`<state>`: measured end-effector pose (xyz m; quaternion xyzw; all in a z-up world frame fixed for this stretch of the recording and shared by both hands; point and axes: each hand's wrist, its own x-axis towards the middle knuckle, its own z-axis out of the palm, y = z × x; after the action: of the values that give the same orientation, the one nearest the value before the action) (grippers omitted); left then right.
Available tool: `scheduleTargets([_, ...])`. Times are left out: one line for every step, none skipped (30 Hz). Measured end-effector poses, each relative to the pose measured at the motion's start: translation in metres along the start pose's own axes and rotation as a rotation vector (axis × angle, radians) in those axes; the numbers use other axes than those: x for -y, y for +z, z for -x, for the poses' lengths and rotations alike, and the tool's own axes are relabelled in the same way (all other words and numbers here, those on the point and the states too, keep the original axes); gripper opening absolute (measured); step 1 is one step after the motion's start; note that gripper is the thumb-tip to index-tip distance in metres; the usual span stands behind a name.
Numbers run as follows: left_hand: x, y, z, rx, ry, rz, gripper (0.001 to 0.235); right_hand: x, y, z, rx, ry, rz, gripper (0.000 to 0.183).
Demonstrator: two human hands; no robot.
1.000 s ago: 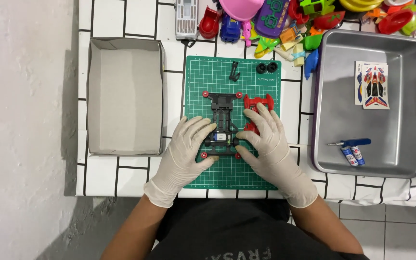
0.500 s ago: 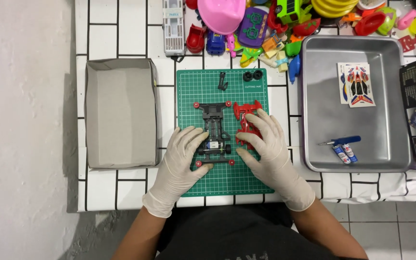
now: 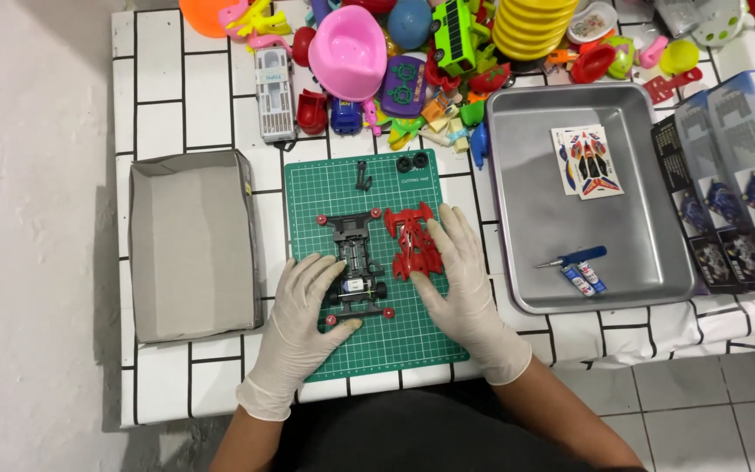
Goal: Assembling a Tamiya Mini 4WD model car, including installing the motor and gears into the chassis.
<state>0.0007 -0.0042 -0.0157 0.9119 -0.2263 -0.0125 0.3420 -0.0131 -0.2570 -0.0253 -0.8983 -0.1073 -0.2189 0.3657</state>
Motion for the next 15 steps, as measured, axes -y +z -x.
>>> scheduleTargets([-0.001,-0.001,0.0,-0.004,0.005,0.0,0.086,0.0,0.0,0.001,-0.004,-0.004,0.003,0.081])
scheduleTargets([-0.003,-0.002,0.0,-0.002,0.001,0.0,0.086,0.0,0.001,0.003,0.003,-0.019,0.01,0.083])
scheduleTargets([-0.005,-0.002,0.0,-0.001,-0.003,0.001,0.085,0.0,0.001,0.004,0.011,-0.034,0.016,0.085])
scheduleTargets([-0.001,-0.002,0.001,-0.007,0.002,-0.001,0.085,0.002,-0.002,0.005,0.006,-0.041,0.018,0.085])
scheduleTargets([0.002,-0.001,0.001,-0.028,0.085,-0.043,0.083,0.003,-0.004,0.006,0.026,-0.069,0.038,0.083])
scheduleTargets([0.005,0.0,0.003,-0.046,0.165,-0.085,0.081,0.005,-0.006,0.008,0.049,-0.095,0.057,0.081])
scheduleTargets([0.004,0.0,0.003,-0.051,0.166,-0.086,0.081,0.006,-0.006,0.012,0.047,-0.1,0.058,0.081])
scheduleTargets([0.003,0.0,0.003,-0.058,0.167,-0.085,0.082,0.008,-0.007,0.015,0.068,-0.076,0.077,0.083])
scheduleTargets([0.002,-0.001,0.003,-0.066,0.169,-0.084,0.082,0.009,-0.008,0.018,0.088,-0.052,0.096,0.085])
scheduleTargets([0.002,0.0,0.004,-0.074,0.167,-0.083,0.082,0.011,-0.011,0.022,0.091,-0.06,0.097,0.085])
scheduleTargets([0.003,0.001,0.005,-0.073,0.166,-0.077,0.084,0.012,-0.015,0.026,0.111,-0.048,0.094,0.083])
scheduleTargets([0.004,0.002,0.005,-0.073,0.165,-0.072,0.085,0.014,-0.017,0.029,0.131,-0.038,0.091,0.081])
scheduleTargets([0.003,0.001,0.005,-0.082,0.163,-0.073,0.085,0.011,-0.017,0.033,0.132,-0.047,0.091,0.081])
scheduleTargets([0.002,0.001,0.005,-0.09,0.171,-0.066,0.085,0.009,-0.016,0.037,0.143,-0.058,0.091,0.083])
scheduleTargets([0.001,0.0,0.004,-0.098,0.178,-0.06,0.086,0.007,-0.015,0.042,0.154,-0.07,0.092,0.084])
